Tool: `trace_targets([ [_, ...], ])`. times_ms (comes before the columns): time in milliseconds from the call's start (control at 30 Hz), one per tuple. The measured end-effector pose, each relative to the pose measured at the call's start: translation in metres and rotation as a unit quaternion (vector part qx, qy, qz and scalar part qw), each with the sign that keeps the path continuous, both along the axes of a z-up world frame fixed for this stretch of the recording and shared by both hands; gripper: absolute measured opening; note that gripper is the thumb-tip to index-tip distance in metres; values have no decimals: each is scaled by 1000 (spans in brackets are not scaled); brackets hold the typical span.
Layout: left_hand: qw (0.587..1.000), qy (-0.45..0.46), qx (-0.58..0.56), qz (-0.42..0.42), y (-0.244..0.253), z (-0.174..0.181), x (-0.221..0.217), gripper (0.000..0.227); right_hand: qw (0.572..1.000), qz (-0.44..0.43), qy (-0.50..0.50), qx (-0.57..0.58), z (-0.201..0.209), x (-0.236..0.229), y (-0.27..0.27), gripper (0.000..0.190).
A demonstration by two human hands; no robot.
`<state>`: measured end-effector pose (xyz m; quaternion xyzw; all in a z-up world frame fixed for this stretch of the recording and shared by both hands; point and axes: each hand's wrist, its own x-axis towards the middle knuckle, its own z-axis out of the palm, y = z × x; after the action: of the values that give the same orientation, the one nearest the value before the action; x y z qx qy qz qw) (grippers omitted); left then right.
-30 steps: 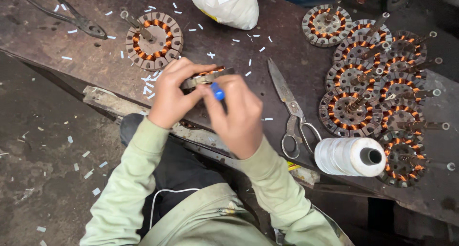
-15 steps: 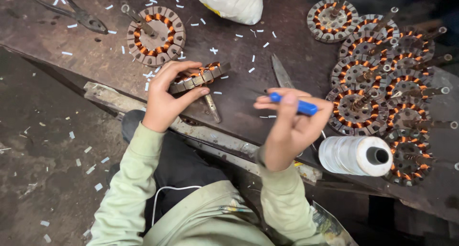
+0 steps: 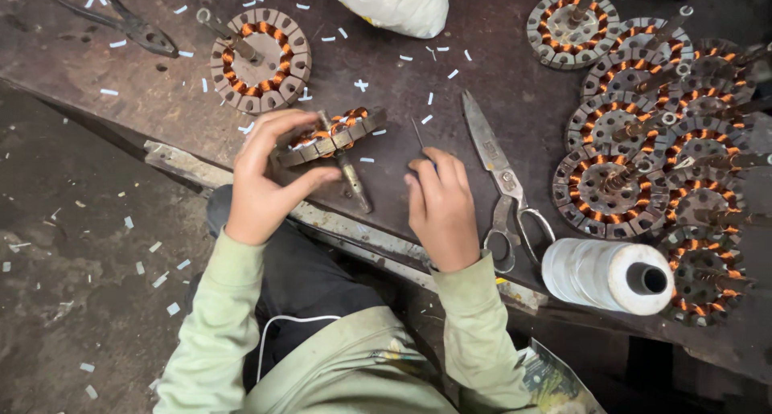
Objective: The person assembles small white plastic pieces onto a copper-wound rotor using a blue-handled screwdriver and scissors. They cut plastic strips into small pieces and insert them into slots on the rotor, repeating the process across multiple units on a cluttered workbench.
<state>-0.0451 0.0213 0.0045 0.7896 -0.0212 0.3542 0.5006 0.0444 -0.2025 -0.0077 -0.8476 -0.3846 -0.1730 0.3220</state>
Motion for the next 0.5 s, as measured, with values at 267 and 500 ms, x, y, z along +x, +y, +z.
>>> trace_targets([
  [267, 986, -109, 127, 9, 33, 60, 31, 23, 997, -45, -58, -14, 3, -8, 5, 26],
  [500, 918, 13, 393, -58, 33, 72, 231, 37, 997, -57, -44, -5, 5, -5, 6, 23],
])
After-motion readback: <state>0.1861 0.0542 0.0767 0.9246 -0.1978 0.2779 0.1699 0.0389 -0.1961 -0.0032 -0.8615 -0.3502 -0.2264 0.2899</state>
